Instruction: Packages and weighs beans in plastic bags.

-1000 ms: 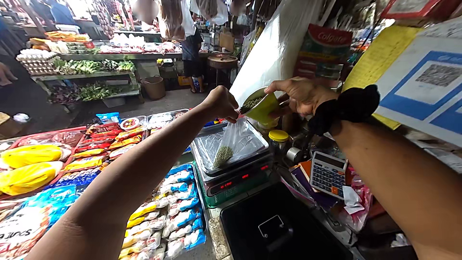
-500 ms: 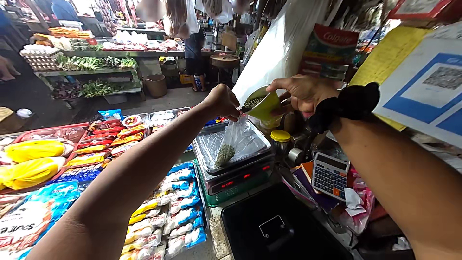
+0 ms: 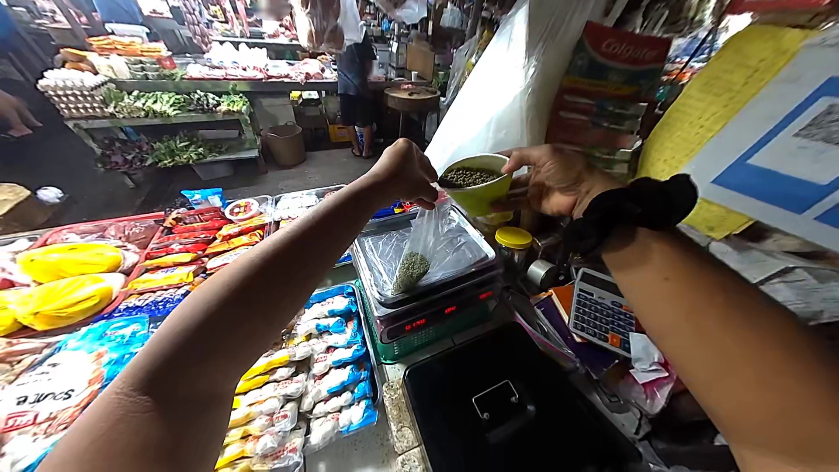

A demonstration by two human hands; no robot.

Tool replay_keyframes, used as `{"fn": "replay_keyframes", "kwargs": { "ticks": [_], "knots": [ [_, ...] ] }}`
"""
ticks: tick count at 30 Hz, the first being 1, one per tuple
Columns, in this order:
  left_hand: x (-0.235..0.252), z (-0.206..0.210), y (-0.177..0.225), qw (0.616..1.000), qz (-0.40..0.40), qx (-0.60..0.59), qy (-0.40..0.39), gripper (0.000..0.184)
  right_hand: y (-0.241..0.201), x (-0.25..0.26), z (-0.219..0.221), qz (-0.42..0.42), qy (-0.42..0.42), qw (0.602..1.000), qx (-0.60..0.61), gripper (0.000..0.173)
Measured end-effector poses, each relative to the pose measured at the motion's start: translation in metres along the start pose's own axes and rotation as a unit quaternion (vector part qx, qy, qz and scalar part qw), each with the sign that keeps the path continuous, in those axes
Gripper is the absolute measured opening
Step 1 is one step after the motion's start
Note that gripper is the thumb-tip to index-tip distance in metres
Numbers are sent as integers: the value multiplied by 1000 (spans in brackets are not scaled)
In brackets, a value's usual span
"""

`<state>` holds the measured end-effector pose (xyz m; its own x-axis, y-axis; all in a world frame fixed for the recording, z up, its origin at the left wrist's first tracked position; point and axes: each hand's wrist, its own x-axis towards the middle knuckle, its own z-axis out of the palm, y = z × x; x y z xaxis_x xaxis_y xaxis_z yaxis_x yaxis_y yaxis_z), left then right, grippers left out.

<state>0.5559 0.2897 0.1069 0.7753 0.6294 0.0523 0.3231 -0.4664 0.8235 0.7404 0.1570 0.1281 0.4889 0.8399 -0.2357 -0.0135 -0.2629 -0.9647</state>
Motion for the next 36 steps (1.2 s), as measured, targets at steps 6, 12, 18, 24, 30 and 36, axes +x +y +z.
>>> {"fn": "replay_keyframes", "kwargs": {
  "ticks": [6, 12, 18, 24, 30, 36],
  "knots": [
    [0, -6, -8, 999, -21, -36, 28, 30, 65, -15, -15, 20, -45, 995, 87, 39],
    [49, -23, -24, 990, -74, -6, 119, 23, 181, -33, -26, 92, -89, 990, 63, 54],
    [64, -40, -2, 989, 20, 48, 138, 25, 262, -70, 0, 213, -109, 971, 15, 55],
    [31, -23, -59, 962, 158, 214, 57, 9, 285, -93, 9, 209, -136, 968, -8, 53],
    [-22, -4, -117, 982, 90, 148, 75, 7, 286, -91, 16, 197, -134, 959, -155, 45],
    [-63, 18, -161, 986, 103, 113, 62, 8, 260, -77, 7, 179, -186, 912, -320, 43]
  ]
}}
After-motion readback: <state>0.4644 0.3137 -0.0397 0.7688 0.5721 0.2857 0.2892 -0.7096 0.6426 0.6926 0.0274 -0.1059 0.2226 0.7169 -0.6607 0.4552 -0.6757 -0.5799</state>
